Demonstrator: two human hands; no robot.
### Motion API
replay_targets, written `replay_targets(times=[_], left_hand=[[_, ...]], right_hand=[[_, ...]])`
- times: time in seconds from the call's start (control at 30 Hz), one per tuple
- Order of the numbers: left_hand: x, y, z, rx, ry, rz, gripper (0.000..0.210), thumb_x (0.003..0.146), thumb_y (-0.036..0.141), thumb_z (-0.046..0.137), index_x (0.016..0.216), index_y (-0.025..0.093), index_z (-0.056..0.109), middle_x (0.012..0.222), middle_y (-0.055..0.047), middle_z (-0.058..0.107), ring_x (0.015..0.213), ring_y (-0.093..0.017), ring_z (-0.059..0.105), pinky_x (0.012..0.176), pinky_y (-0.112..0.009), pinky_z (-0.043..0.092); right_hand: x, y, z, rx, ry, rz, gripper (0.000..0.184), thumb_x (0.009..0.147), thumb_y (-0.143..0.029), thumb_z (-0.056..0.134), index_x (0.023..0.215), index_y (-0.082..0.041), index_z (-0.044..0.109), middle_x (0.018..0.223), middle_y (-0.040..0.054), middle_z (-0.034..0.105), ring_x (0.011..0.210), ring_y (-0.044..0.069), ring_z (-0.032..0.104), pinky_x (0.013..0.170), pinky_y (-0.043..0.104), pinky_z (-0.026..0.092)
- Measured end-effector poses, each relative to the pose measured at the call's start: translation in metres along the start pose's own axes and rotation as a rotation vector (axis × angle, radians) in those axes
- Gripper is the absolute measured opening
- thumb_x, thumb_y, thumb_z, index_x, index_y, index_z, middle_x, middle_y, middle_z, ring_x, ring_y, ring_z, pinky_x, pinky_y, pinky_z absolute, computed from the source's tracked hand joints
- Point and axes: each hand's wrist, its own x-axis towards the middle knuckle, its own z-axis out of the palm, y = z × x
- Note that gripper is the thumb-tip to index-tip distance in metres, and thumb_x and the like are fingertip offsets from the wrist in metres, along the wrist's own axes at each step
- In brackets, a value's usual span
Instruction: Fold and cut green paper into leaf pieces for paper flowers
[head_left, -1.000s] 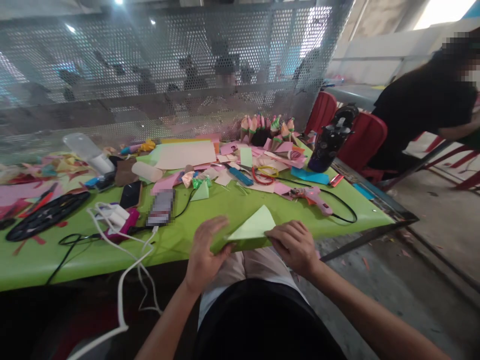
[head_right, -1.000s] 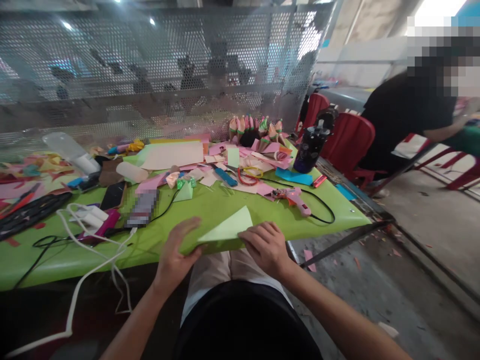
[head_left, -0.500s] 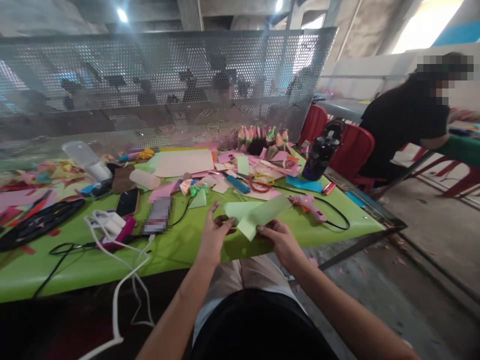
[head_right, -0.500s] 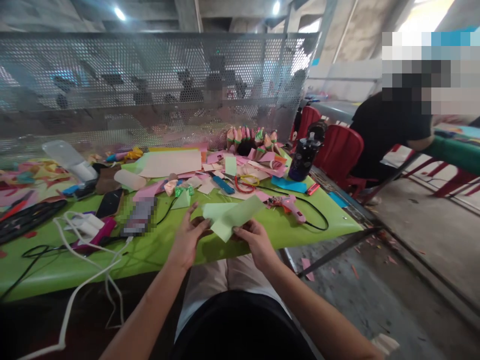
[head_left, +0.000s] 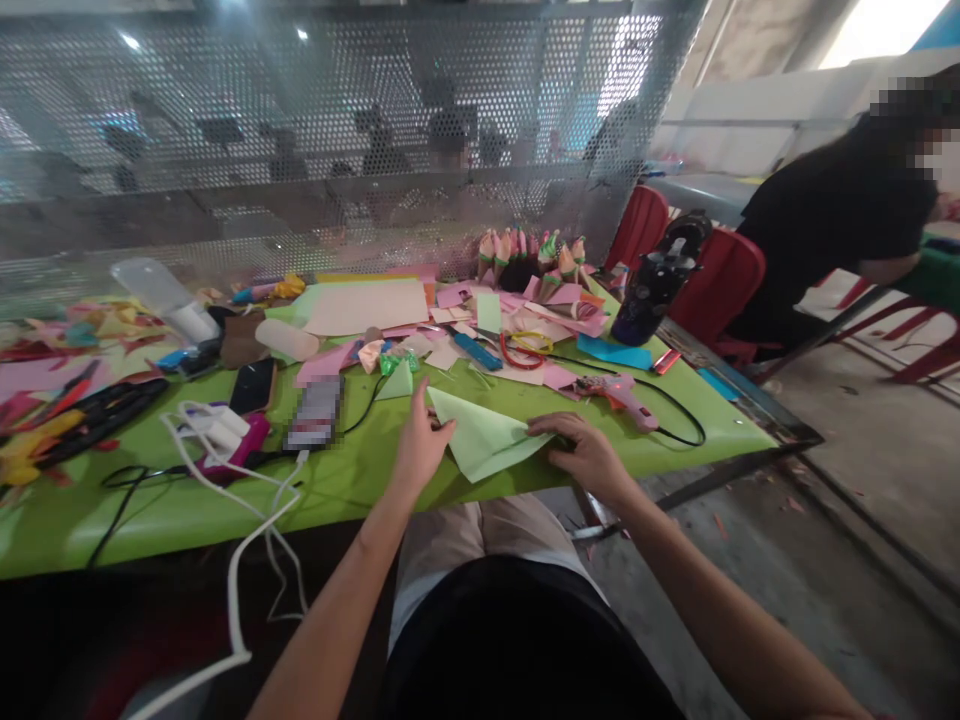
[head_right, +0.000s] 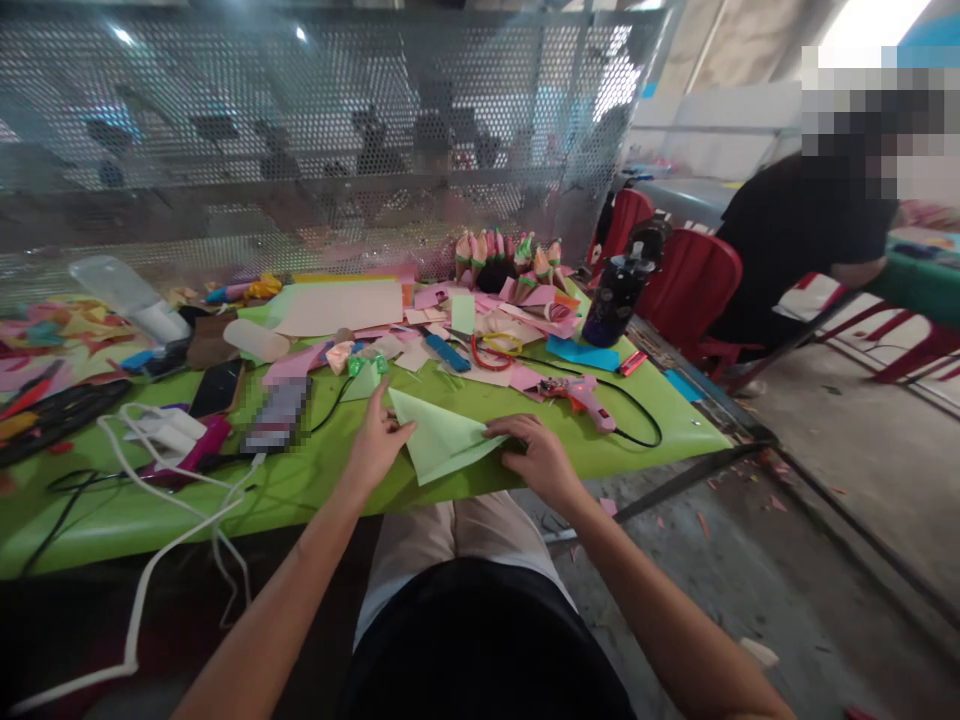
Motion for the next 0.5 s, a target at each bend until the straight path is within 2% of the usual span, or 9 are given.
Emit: replay_targets(times=[0.1,0.2,0.27,0.37,0.43,0.5], left_hand=[[-0.009,0.006,0.001,0.351,0.031,0.161,0.078,0.077,0.016,0.068,0.147,0.021,0.035,0.128,-0.017,0.058,0.109,-0.03,0.063,0.091,-0.043,0.051],[-0.018,0.011,0.001,0.634,0.067,0.316,0.073,0.079,0.019,0.069,0.146,0.022,0.04,0.152,-0.018,0.038,0.136,-0.038,0.041,0.106,-0.053,0.04],[-0.021,0.011,0.001,0.721,-0.017,0.412,0.065,0.083,0.016,0.062,0.144,0.029,0.044,0.157,-0.012,0.033,0.141,-0.035,0.035,0.109,-0.052,0.036],[-0.021,0.008,0.001,0.738,-0.248,0.544,0.062,0.088,0.005,0.045,0.142,0.036,0.047,0.157,-0.004,0.037,0.143,-0.026,0.034,0.113,-0.045,0.034],[-0.02,0.006,0.0,0.722,-0.38,0.569,0.064,0.088,0.002,0.039,0.14,0.038,0.049,0.155,0.0,0.04,0.143,-0.023,0.033,0.115,-0.044,0.031],[-0.018,0.005,-0.002,0.698,-0.454,0.551,0.064,0.087,0.003,0.037,0.139,0.039,0.049,0.153,0.002,0.043,0.143,-0.022,0.033,0.116,-0.046,0.028]], right_hand=[[-0.004,0.001,0.002,-0.117,-0.097,-0.137,0.044,0.063,-0.004,0.05,0.094,-0.026,0.073,0.102,0.0037,0.074,0.102,0.025,0.064,0.094,0.043,0.047],[-0.007,0.0,0.003,-0.204,-0.128,-0.211,0.049,0.064,-0.002,0.049,0.101,-0.025,0.072,0.107,0.0042,0.073,0.104,0.024,0.063,0.094,0.042,0.048],[-0.006,-0.001,0.002,-0.246,-0.141,-0.229,0.05,0.066,-0.002,0.05,0.104,-0.025,0.071,0.109,0.0052,0.072,0.104,0.024,0.063,0.093,0.041,0.048],[-0.004,-0.004,-0.001,-0.318,-0.147,-0.226,0.05,0.067,-0.001,0.05,0.106,-0.024,0.072,0.104,0.0078,0.069,0.098,0.024,0.062,0.086,0.039,0.05],[-0.003,-0.006,-0.003,-0.365,-0.141,-0.234,0.053,0.066,-0.001,0.051,0.11,-0.024,0.071,0.105,0.0087,0.068,0.098,0.025,0.061,0.086,0.04,0.05],[-0.001,-0.007,-0.005,-0.38,-0.155,-0.253,0.059,0.067,-0.001,0.051,0.118,-0.024,0.068,0.116,0.009,0.066,0.106,0.026,0.059,0.092,0.044,0.048]])
